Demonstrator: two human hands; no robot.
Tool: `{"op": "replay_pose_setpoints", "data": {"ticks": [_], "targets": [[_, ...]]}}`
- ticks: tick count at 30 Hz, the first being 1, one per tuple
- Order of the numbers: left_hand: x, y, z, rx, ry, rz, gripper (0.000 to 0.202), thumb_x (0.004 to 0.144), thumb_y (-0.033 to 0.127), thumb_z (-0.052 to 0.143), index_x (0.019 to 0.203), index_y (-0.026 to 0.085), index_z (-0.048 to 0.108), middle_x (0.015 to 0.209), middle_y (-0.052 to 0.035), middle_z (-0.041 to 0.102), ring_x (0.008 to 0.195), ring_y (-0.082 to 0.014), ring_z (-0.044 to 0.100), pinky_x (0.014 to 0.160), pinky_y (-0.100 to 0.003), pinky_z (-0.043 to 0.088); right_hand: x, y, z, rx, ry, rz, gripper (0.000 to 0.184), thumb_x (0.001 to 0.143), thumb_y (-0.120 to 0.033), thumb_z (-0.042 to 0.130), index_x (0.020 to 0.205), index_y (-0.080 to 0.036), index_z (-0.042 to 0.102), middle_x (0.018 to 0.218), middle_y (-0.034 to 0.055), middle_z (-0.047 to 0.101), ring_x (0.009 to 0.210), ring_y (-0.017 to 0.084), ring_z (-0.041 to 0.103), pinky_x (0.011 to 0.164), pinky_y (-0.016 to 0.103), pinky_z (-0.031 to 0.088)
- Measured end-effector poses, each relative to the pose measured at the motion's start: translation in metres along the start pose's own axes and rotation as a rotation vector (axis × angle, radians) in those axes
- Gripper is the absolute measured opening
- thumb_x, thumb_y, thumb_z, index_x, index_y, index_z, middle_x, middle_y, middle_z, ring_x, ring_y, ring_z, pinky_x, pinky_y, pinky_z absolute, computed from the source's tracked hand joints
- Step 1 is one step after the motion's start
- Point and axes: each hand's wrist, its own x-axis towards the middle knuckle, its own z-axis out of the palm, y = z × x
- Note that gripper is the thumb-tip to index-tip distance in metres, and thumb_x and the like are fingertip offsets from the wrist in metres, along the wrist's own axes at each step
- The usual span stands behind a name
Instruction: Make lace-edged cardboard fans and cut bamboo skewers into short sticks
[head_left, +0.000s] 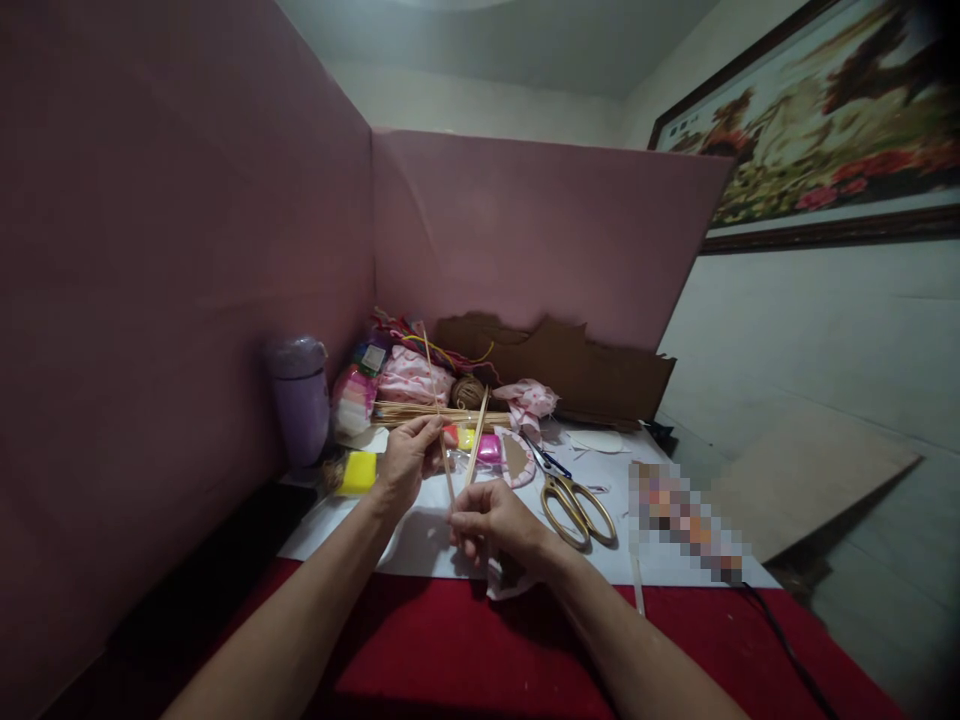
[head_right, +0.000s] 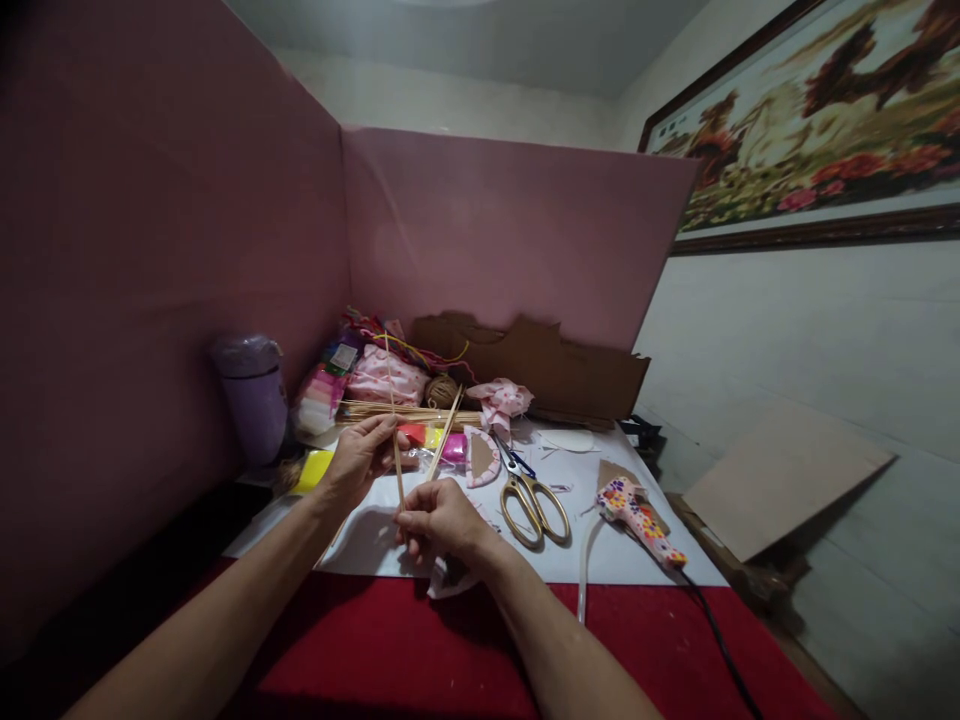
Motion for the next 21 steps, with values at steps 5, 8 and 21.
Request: {"op": "replay_pose_setpoints", "data": {"ticks": [5,8,21], "targets": [[-0.0025,0.0016,-0.0005,-0.040,-0.023,-0.048,0.034,0.063,0.032,0.072,0.088,0.011,0.064,0.056,-0.0003,0.064,0.034,-0.0027,0.039,0.035,-0.016,0.033,-0.0017,-0.0008,0.0008,0.004,0.014,0.010,0.036,0.055,-0.041,0.075,0.061,-0.011,0.056,0.051,0.0000,0.061,0.035,0.007,0.050,0.033,0.018,0.043],[-0.0031,0.0023,-0.0013,-0.048,-0.041,-0.060,0.031,0.066,0.031,0.069,0.089,0.012,0.063,0.057,-0.0006,0.064,0.035,-0.0035,0.040,0.038,-0.017,0.035,-0.0018,-0.0011,0.0014,0.002,0.010,0.015,0.037,0.054,-0.042,0.075,0.060,-0.010,0.056,0.050,-0.0002,0.060,0.035,0.007,0.050,0.033,0.019,0.043],[-0.0067,0.0001,0.0011,-0.113,-0.098,-0.138,0.020,0.073,0.027,0.065,0.081,0.015,0.052,0.060,-0.0015,0.065,0.048,-0.0133,0.061,0.051,-0.025,0.050,0.0011,0.0026,0.0060,-0.012,0.072,0.035,0.037,0.052,-0.041,0.075,0.061,-0.012,0.054,0.049,-0.0009,0.060,0.035,0.007,0.050,0.033,0.018,0.042]]}}
